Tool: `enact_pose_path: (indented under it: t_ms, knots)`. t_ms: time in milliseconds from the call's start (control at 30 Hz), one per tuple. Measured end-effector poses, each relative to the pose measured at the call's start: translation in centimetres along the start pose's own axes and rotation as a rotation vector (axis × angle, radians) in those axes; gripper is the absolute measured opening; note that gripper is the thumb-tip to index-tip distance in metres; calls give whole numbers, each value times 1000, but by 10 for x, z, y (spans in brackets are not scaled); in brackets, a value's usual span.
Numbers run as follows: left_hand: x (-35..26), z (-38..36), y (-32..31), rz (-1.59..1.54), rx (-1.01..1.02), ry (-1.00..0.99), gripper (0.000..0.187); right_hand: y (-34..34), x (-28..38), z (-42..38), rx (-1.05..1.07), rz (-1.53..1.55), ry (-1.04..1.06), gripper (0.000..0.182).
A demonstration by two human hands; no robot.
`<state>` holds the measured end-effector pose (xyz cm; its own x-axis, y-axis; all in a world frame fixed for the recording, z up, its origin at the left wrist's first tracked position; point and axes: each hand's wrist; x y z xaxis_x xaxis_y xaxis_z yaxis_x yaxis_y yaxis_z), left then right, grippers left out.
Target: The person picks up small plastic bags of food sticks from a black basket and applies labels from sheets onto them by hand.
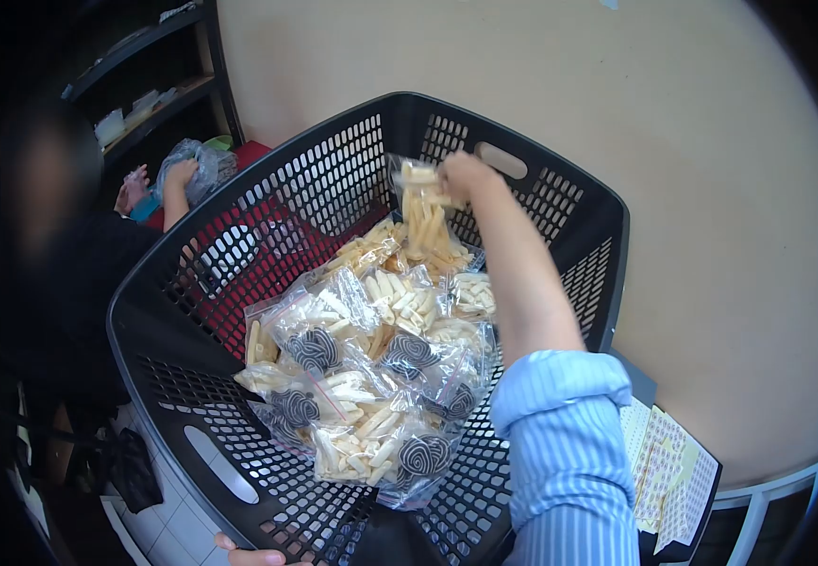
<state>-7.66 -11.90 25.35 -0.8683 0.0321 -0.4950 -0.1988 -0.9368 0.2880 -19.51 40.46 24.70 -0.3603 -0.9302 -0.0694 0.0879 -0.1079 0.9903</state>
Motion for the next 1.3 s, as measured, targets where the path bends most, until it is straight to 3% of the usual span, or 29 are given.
enact_pose_path:
  t_ms: [33, 67, 100, 167, 200, 233, 367, 433, 533, 567, 700, 767, 800, 867, 900, 933, 1000, 1033, 1100, 1133, 1300]
  knots:
    - [-1, 0, 3, 40, 70, 20, 13, 35, 12, -5, -21, 16, -58, 16]
    - [12, -4, -4, 22, -18, -121, 11, 49, 3, 1, -95, 15, 6, 18]
    - [19, 1, 3, 13, -17, -131, 11, 71, 3, -2, -171, 165, -23, 19]
    - [27, 11, 19, 45, 281, -327, 9, 110, 1, -22, -262, 226, -14, 20]
    - [26, 11, 17, 38, 271, -339, 9, 130, 3, -34, -382, 210, 58, 19]
    - [24, 10, 14, 44, 224, -289, 9, 153, 5, -45, -506, 189, 139, 19]
    - [31, -12, -11, 51, 102, -118, 10, 218, -4, -130, -574, 408, 90, 26]
    - [92, -36, -57, -213, -659, -577, 38, 240, 2, -203, -610, 444, 87, 27]
    - [42, -26, -66, -155, -844, -303, 51, 247, 8, -323, -612, 270, -87, 28]
    - [36, -33, -65, -177, -834, -310, 51, 242, 4, -360, -614, 222, -120, 27]
    - [1, -69, -65, -1094, -590, -944, 21, 180, 15, -480, -618, 425, -394, 21]
    - [-17, -86, -89, -1205, -168, -1172, 29, 140, 33, -520, -571, 474, -443, 16]
    - [-17, -98, -99, -1215, -176, -1175, 29, 114, 39, -536, -581, 598, -445, 12]
    - [-13, -126, -123, -1250, 680, -357, 11, 73, 61, -558, -529, 514, -405, 9]
    - [-29, -138, -145, -750, 467, -140, 28, 58, 78, -563, -470, 636, -486, 9]
    - [-42, -151, -175, -1124, 484, 326, 51, 34, 81, -571, -414, 620, -460, 9]
    - [-28, -180, -224, -1279, 741, 736, 56, -11, 91, -582, -399, 773, -456, 12]
    - [-32, -186, -237, -1283, 744, 732, 56, -24, 100, -584, -398, 861, -495, 12]
    - [-46, -196, -253, -1426, 648, 947, 58, -50, 112, -586, -391, 955, -536, 13]
    - [-54, -197, -257, -1537, 539, 909, 52, -65, 114, -587, -383, 984, -507, 14]
    - [-53, -200, -259, -1260, 347, 954, 33, -88, 124, -587, -290, 1136, -480, 17]
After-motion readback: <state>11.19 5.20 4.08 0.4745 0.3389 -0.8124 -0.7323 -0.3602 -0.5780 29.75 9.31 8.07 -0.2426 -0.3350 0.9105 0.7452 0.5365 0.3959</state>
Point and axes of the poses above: each hand's wrist, its own z-axis towards the middle knuckle, its own y-axis out of the back of the hand, x = y × z, and after that the axes turned 3 degrees about -x, right-handed
